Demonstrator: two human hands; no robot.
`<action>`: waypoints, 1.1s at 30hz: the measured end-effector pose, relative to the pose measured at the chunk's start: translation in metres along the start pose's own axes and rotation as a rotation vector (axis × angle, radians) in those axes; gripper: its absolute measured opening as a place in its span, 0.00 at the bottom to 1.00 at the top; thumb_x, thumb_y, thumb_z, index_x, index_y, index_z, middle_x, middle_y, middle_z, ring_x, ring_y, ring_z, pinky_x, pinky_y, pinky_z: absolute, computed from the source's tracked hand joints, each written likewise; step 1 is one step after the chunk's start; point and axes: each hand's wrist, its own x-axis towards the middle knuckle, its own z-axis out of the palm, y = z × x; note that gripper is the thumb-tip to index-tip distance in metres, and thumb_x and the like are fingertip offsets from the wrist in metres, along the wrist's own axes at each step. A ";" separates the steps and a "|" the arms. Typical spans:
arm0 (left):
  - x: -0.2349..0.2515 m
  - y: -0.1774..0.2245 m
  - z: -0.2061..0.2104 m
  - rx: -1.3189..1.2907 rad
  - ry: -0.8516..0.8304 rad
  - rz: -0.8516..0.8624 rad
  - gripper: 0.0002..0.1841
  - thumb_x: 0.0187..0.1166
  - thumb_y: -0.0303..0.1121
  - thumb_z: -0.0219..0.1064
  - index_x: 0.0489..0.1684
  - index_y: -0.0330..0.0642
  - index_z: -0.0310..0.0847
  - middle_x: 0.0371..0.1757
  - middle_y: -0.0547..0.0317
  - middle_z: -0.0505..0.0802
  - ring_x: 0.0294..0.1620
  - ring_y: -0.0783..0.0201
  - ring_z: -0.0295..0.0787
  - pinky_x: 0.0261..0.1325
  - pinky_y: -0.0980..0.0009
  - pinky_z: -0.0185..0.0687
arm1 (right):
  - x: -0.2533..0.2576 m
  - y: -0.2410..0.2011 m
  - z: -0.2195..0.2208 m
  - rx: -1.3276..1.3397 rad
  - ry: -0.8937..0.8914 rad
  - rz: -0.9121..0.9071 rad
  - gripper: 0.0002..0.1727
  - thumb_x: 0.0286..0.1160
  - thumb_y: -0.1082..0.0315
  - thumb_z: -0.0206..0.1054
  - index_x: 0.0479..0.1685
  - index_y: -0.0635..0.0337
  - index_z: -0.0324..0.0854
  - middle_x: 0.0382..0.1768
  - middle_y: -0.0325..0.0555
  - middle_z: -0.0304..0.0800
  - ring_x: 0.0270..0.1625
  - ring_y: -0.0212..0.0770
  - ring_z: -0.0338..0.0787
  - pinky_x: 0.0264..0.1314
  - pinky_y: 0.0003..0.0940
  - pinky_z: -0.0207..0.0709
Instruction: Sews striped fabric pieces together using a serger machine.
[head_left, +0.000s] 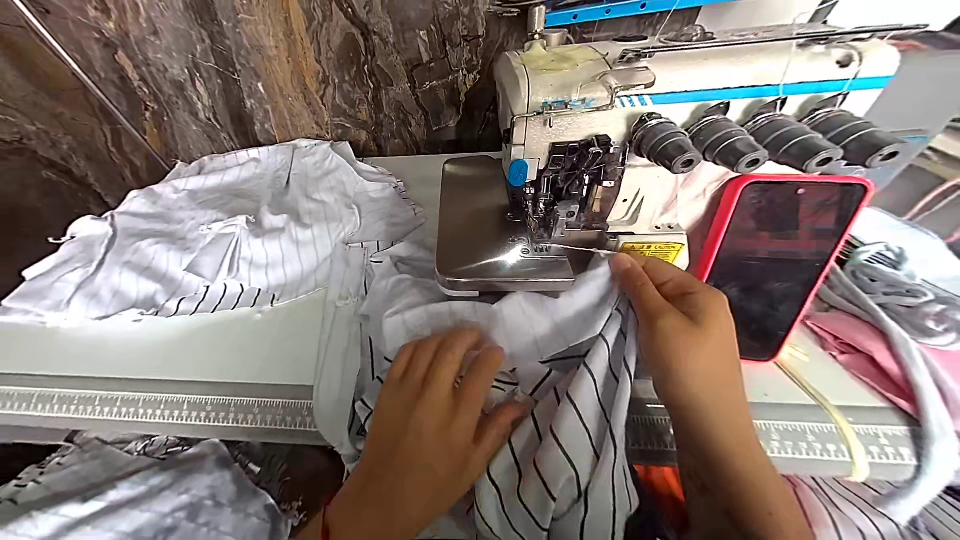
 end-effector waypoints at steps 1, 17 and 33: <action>-0.001 -0.003 0.001 0.021 0.001 -0.009 0.20 0.79 0.53 0.66 0.51 0.47 0.90 0.51 0.52 0.94 0.49 0.53 0.92 0.51 0.59 0.86 | 0.000 -0.002 0.001 0.005 0.007 -0.003 0.18 0.88 0.56 0.60 0.27 0.49 0.84 0.14 0.25 0.74 0.16 0.19 0.70 0.19 0.19 0.61; 0.046 -0.009 -0.036 -0.344 0.078 -0.156 0.11 0.86 0.29 0.59 0.45 0.33 0.88 0.35 0.53 0.93 0.36 0.62 0.91 0.42 0.64 0.88 | -0.032 -0.048 -0.015 0.465 -0.149 -0.010 0.16 0.90 0.60 0.58 0.34 0.47 0.87 0.24 0.27 0.85 0.24 0.19 0.81 0.27 0.15 0.76; 0.152 -0.019 -0.265 0.067 0.172 0.052 0.15 0.89 0.38 0.59 0.51 0.33 0.85 0.33 0.52 0.90 0.31 0.64 0.84 0.41 0.64 0.81 | -0.011 -0.183 -0.154 0.187 0.111 -0.659 0.11 0.88 0.52 0.61 0.35 0.37 0.82 0.26 0.11 0.82 0.28 0.11 0.82 0.31 0.13 0.79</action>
